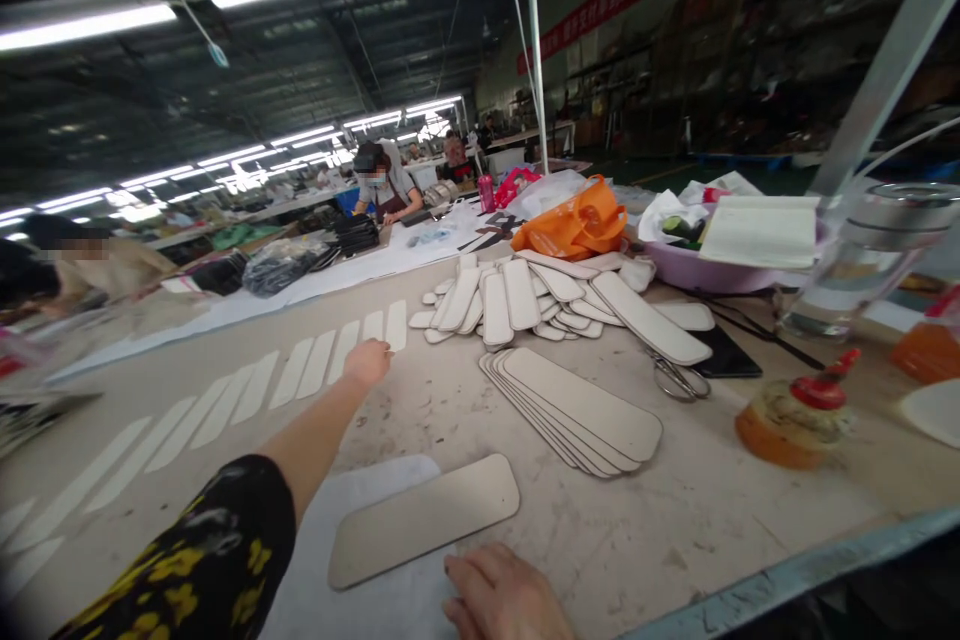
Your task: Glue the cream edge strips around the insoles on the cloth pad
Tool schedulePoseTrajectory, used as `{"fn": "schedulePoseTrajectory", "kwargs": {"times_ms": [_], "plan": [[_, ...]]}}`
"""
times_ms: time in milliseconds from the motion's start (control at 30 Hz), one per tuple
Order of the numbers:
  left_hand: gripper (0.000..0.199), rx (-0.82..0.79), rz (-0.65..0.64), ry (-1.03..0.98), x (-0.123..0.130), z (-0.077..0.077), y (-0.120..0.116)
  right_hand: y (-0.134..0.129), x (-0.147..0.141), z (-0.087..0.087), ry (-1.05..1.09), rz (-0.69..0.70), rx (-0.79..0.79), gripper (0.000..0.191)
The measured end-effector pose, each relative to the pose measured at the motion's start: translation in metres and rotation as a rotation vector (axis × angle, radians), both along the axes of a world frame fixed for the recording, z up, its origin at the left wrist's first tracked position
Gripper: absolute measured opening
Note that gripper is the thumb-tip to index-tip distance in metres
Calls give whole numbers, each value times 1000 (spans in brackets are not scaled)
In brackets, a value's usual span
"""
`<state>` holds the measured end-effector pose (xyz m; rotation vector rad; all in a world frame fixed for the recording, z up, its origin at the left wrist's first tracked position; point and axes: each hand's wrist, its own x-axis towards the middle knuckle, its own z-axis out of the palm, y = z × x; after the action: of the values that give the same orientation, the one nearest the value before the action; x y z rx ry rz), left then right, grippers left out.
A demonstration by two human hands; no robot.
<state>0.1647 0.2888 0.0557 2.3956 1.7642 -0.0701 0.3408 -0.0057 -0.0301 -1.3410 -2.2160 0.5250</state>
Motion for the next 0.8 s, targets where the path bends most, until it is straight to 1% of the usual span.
{"fn": "schedulePoseTrajectory", "kwargs": {"times_ms": [133,267,367,467,567,633,667,700,733,767,800], "plan": [[34,28,49,97,-4,-21,26,1,-5,-13,-36,5,48,29],[33,52,60,198,-4,-39,52,4,-9,-26,-50,-18,98,29],[30,89,45,243,-2,-44,62,7,-10,-28,-53,-19,82,27],[24,158,24,236,0,-43,56,8,-9,-19,-13,-19,24,23],[25,269,15,181,-1,-31,34,7,-5,1,133,-51,-42,26],[30,349,12,138,-6,-16,8,6,-2,14,256,-118,-77,29],[30,388,-1,81,-10,-7,-8,6,0,19,316,-166,-89,29],[29,417,-17,-1,-15,4,-27,7,1,23,377,-220,-95,28],[26,434,-43,-131,-22,14,-48,8,2,25,437,-277,-97,27],[22,418,-71,-297,-30,24,-70,9,3,25,496,-328,-95,26],[20,361,-67,-441,-39,33,-92,11,4,24,552,-376,-90,26]]}}
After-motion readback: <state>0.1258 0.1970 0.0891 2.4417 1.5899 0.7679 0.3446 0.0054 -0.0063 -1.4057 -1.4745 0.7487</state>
